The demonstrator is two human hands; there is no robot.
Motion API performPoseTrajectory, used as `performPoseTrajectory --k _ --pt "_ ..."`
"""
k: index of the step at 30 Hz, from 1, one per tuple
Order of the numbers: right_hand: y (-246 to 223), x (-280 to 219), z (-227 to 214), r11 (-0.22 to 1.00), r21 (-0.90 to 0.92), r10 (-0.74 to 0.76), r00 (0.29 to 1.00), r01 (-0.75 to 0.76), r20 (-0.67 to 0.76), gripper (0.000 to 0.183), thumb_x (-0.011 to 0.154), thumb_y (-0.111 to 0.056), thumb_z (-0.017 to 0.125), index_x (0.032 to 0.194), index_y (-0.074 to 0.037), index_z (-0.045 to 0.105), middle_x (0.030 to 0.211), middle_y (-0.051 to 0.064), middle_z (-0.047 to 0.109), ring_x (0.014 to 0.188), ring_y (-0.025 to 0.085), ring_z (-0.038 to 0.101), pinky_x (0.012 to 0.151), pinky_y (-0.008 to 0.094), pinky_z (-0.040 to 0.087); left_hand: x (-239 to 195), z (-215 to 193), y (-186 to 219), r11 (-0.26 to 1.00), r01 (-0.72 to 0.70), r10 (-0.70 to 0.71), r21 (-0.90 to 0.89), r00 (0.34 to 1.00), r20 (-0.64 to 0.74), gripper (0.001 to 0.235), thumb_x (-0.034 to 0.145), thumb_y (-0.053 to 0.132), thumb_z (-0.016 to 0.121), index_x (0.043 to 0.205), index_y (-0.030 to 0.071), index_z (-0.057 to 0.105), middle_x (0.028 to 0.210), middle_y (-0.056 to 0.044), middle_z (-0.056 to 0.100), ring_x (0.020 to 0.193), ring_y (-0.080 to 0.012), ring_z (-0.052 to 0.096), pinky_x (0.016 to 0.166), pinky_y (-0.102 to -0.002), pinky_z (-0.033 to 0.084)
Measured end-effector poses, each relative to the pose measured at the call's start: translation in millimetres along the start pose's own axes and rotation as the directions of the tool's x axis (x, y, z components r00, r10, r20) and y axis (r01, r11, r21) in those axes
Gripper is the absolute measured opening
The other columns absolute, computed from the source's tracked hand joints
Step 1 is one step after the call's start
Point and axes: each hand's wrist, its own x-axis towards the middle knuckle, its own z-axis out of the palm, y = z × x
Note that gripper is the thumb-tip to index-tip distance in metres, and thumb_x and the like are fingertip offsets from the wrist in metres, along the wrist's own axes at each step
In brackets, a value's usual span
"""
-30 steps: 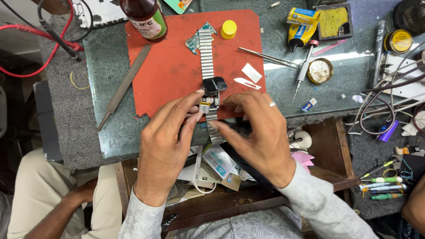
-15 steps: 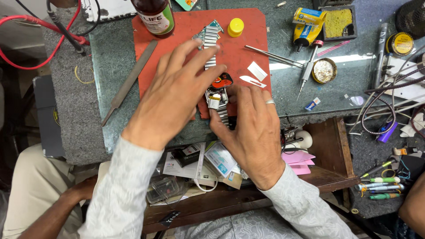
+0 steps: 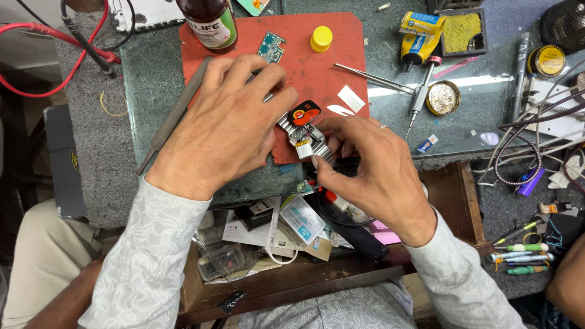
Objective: The person replaces the battery in a smartwatch, then uses a soldering iron and tweezers to reattach internal components. The person closes the watch case and applies adhesive to the back cover.
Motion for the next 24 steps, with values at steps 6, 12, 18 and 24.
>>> performPoseTrajectory --k 6,12,18,24 --pt "3 0 -3 0.998 0.031 -0.056 0.998 0.056 0.007 0.046 0.078 -0.011 0.081 0.122 -0.004 0.067 0.085 0.004 0.064 0.075 0.016 0.063 0.07 0.029 0.056 -4 -12 -2 0.999 0.013 -0.011 -0.052 0.999 0.041 0.041 0.078 0.012 0.077 0.116 0.005 0.065 0.119 -0.007 0.061 0.116 -0.0275 0.054 0.099 -0.046 0.04" --pt "1 2 -9 0.992 0.115 0.038 0.997 -0.046 0.068 0.048 0.08 -0.009 0.079 0.124 -0.005 0.061 0.081 0.003 0.061 0.066 0.012 0.06 0.063 0.027 0.054 -1 -14 -3 0.998 0.016 -0.011 -0.061 0.997 0.078 0.042 0.076 0.012 0.078 0.114 0.004 0.063 0.114 -0.007 0.06 0.114 -0.0257 0.055 0.098 -0.045 0.04" --pt "6 5 -10 0.974 0.185 0.114 0.99 -0.128 0.087 0.051 0.081 -0.008 0.08 0.127 -0.005 0.057 0.085 0.001 0.066 0.062 0.009 0.054 0.055 0.026 0.047 0 -18 -5 0.994 0.047 -0.033 -0.099 0.99 0.136 0.043 0.075 0.01 0.077 0.114 0.002 0.062 0.11 -0.009 0.058 0.107 -0.0287 0.055 0.094 -0.046 0.042" --pt "22 8 -16 0.953 0.237 0.171 0.981 -0.188 0.089 0.048 0.085 -0.007 0.08 0.127 -0.004 0.058 0.097 0.001 0.074 0.071 0.006 0.058 0.064 0.024 0.05 -3 -23 -4 0.981 0.087 -0.062 -0.171 0.987 0.148 0.047 0.077 0.011 0.078 0.119 0.001 0.062 0.112 -0.011 0.057 0.103 -0.0312 0.055 0.091 -0.045 0.049"
